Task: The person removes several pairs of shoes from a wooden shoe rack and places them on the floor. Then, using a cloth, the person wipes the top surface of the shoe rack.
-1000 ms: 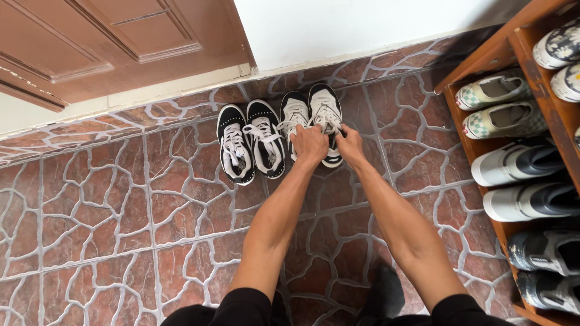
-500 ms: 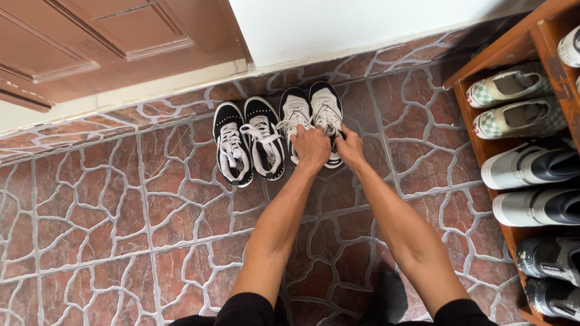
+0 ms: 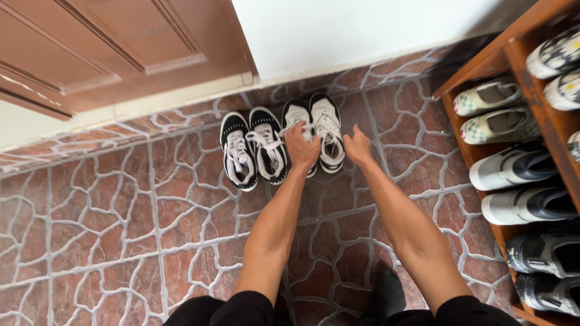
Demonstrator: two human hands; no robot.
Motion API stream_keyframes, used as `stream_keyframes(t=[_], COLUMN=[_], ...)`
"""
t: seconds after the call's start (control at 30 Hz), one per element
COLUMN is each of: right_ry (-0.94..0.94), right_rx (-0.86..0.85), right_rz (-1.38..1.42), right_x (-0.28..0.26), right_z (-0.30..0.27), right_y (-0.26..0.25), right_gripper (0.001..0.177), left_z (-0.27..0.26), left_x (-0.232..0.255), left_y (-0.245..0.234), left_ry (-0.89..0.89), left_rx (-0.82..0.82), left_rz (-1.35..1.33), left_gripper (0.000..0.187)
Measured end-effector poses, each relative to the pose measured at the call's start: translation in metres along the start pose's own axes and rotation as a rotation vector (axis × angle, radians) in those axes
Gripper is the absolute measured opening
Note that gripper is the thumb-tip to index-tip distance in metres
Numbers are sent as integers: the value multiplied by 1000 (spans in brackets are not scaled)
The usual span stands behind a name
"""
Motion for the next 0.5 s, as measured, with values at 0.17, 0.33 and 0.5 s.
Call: stream_keyframes(t=[0.17, 0.33, 0.5], right_ry=[-66, -28, 58], right_rx=[48, -3, -68], right_rz=[-22, -13, 31], right_x=[-16, -68, -165], right_z=[23, 20, -11], right_y=[-27, -42, -72], right_gripper=[66, 57, 52], left_z=[24, 41, 61], left_x=[-12, -6, 34], left_y=[-8, -28, -85], left_ry=[-160, -106, -81], left_rx=[-107, -188, -254], left_rz=[35, 6, -41], left_gripper=[28, 19, 15])
Point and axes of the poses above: each hand's wrist, its own z-axis towards the middle knuckle, its own y-axis out of the palm, x = y × z, the point moved 1 cm from there along z, towards the middle knuckle, and after that the axes turned 12 degrees about z, right-handed, at the moved point
